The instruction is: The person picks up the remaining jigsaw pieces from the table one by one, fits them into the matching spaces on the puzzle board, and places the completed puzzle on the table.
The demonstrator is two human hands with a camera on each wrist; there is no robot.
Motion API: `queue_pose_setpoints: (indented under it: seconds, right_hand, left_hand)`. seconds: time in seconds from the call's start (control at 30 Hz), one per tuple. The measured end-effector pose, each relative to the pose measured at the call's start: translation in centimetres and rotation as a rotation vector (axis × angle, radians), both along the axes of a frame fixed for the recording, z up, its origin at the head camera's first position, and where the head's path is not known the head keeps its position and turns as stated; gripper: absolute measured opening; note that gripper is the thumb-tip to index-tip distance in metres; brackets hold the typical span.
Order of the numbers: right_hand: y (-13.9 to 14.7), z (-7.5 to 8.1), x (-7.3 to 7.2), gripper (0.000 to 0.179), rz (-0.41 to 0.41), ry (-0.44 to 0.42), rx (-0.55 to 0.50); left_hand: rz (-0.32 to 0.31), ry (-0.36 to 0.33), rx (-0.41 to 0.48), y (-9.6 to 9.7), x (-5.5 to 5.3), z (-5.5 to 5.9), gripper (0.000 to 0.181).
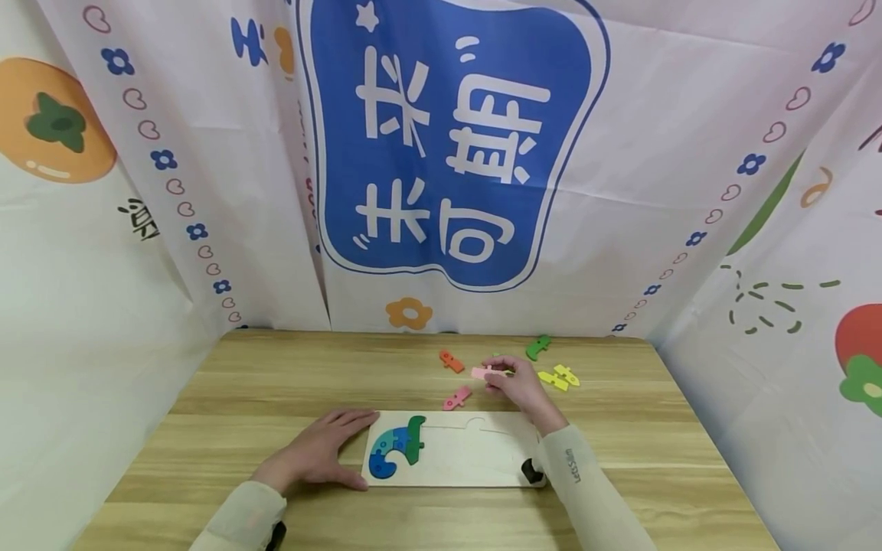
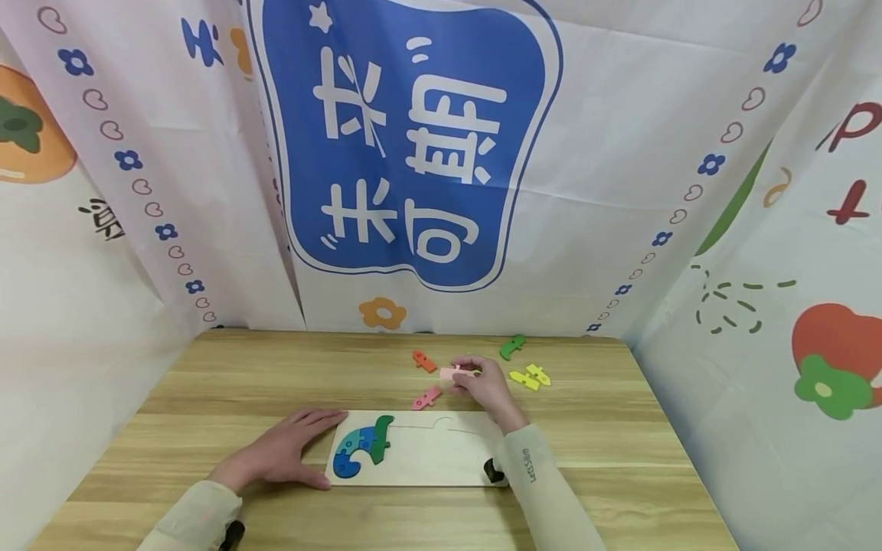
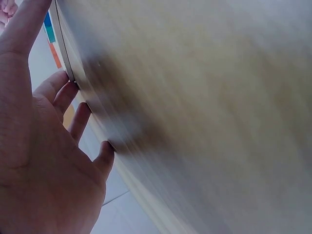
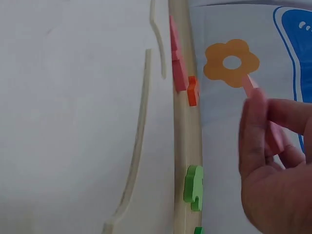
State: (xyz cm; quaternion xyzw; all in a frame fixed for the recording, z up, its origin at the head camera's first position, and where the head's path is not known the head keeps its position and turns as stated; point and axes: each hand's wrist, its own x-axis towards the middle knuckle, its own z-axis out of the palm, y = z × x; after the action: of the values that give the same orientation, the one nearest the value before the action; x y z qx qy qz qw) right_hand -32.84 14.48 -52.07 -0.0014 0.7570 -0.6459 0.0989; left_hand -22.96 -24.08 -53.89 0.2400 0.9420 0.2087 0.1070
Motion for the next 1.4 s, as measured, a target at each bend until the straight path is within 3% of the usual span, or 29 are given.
queue_pose_setpoints:
  seconds: [0.17,0.3,0.47,0.7,0.97,1.4]
  right_hand:
    - [0.13,-0.01,-0.04,0.031,0.021,0.073,0.079]
    - [0.08,0.03,-0.14,0.026,0.065,0.104,0.058]
    - [-0.1,0.17,-0.17,0.043,0.114,0.094,-0.02]
    - [-0.17,-0.16,-0.01,0.062,0.136,0.142,0.007]
    - [-0.25,-0.51,0.16,0.049,0.143,0.195,0.053]
    - [-0.2,-0.57,0.28,0.048,0.126,0.178,0.073]
  left_hand:
    - [0.003,0.002,-0.002,-0.07,-0.17,-0.22,0.112]
    - [0.002,0.007,-0.004,-0.15,-0.31,-0.43,0.112]
    - [0.005,0.005,-0.008,-0.16,-0.44,-0.4,0.112]
    - [0.005,-0.002,-0.014,-0.1,-0.39,-0.38,0.111]
    - [0.011,-0.005,-0.008,-0.21,-0.35,-0.59,0.111]
    - [-0.003,0.007,-0.003,-0.31,-0.24,-0.45,0.113]
